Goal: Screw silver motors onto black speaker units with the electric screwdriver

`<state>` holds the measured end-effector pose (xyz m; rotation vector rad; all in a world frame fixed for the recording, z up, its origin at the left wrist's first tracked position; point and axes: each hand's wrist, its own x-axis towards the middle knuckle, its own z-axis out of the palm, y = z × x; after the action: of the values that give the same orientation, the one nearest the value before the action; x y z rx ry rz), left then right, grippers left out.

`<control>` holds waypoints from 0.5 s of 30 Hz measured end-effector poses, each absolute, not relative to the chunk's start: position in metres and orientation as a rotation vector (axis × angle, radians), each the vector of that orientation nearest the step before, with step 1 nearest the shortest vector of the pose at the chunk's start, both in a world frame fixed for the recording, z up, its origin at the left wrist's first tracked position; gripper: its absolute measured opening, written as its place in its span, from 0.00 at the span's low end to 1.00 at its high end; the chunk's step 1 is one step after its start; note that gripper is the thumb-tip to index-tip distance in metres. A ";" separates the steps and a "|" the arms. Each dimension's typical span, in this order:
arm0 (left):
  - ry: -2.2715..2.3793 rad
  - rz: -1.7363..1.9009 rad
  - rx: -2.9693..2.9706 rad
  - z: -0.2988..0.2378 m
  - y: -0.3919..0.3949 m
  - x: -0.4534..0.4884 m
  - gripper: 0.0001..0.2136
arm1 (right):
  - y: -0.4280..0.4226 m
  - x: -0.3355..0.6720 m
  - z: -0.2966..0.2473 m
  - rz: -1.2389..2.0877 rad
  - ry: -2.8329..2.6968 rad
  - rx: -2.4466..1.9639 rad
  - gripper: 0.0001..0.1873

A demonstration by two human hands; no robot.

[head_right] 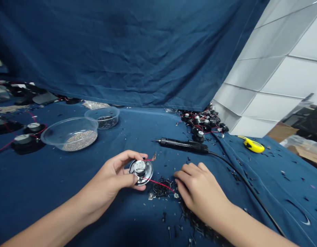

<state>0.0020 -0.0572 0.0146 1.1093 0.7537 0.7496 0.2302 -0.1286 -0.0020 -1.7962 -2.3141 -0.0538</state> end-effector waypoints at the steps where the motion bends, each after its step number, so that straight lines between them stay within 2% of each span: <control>1: 0.759 0.749 1.120 0.014 -0.054 0.001 0.16 | -0.125 0.232 -0.002 -0.039 -2.333 -1.794 0.12; 7: 0.751 0.725 1.045 0.013 -0.040 -0.006 0.16 | -0.117 0.238 0.002 0.150 -2.453 -1.741 0.11; 15: 0.732 0.691 1.023 0.012 -0.040 -0.006 0.16 | -0.115 0.222 -0.004 0.051 -2.388 -1.861 0.08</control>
<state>-0.0058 -0.0402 0.0124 1.0233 0.7322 0.6914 0.2218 -0.1154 -0.0045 -1.8614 -2.3885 0.0508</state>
